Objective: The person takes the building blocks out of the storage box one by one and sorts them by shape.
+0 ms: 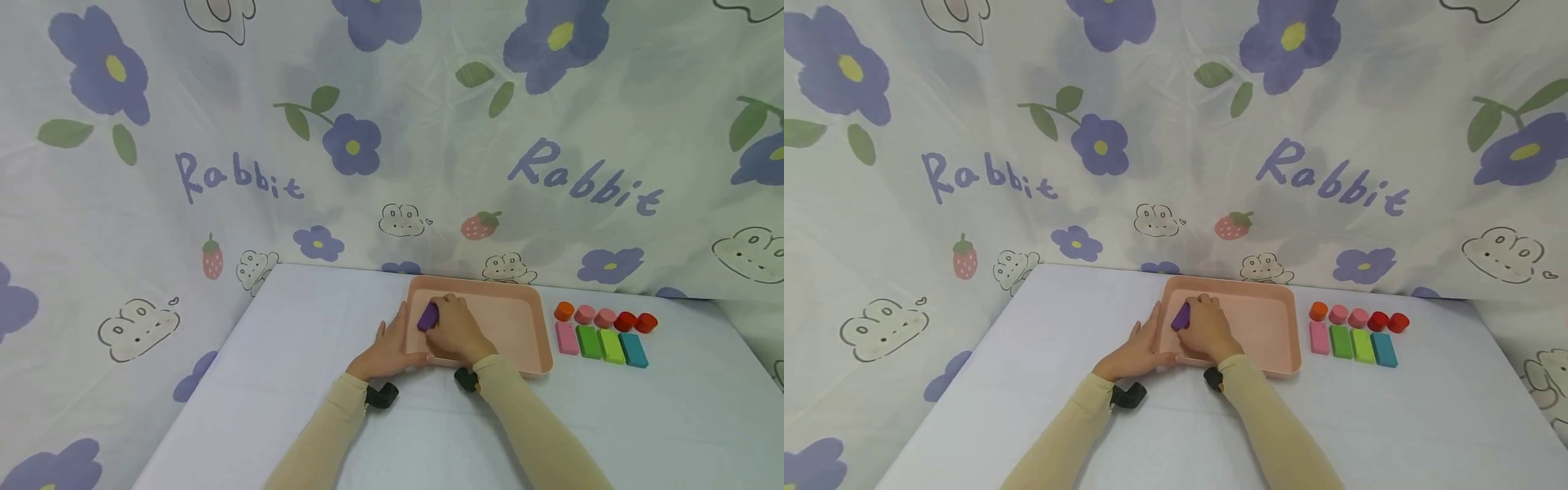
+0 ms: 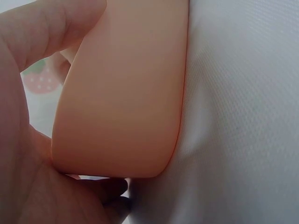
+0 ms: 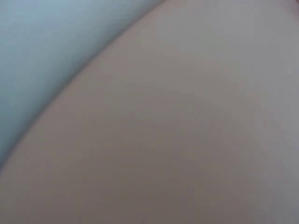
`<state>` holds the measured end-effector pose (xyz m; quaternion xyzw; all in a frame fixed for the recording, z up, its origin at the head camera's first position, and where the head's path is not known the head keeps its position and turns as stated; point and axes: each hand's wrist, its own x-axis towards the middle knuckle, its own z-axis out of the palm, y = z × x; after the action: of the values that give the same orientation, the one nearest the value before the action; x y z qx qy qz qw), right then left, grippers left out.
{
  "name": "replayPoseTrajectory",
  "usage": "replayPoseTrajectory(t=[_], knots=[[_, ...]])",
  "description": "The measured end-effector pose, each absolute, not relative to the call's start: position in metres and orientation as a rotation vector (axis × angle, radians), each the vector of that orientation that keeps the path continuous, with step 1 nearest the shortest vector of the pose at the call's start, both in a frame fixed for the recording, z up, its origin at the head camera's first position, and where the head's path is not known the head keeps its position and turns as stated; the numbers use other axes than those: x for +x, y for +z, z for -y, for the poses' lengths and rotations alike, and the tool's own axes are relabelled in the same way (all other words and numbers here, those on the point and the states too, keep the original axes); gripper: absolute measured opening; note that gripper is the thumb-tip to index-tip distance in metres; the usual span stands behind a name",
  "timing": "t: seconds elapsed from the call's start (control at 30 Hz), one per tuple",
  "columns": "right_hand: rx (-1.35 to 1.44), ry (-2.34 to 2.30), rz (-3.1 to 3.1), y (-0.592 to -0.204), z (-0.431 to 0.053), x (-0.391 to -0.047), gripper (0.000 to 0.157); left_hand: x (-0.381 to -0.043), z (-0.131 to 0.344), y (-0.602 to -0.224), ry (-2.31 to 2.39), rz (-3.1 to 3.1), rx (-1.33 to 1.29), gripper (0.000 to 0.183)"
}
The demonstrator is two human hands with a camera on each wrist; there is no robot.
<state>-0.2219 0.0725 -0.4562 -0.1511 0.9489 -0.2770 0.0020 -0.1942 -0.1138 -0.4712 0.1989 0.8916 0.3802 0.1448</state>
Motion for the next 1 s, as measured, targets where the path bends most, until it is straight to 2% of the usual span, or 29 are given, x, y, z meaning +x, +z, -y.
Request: replayPoseTrajectory(t=[0.23, 0.47, 1.0], knots=[[-0.504, -0.923, -3.0, -0.454, -0.082, -0.218, 0.058, -0.196, 0.114, -0.471, 1.086, -2.573, 0.573, 0.12], [-0.469, -0.954, -2.979, -0.445, -0.092, -0.21, 0.064, -0.195, 0.114, -0.472, 1.094, -2.577, 0.578, 0.118], [-0.54, -1.06, -2.967, -0.435, -0.118, -0.196, 0.064, -0.194, 0.113, -0.47, 1.107, -2.572, 0.577, 0.118]])
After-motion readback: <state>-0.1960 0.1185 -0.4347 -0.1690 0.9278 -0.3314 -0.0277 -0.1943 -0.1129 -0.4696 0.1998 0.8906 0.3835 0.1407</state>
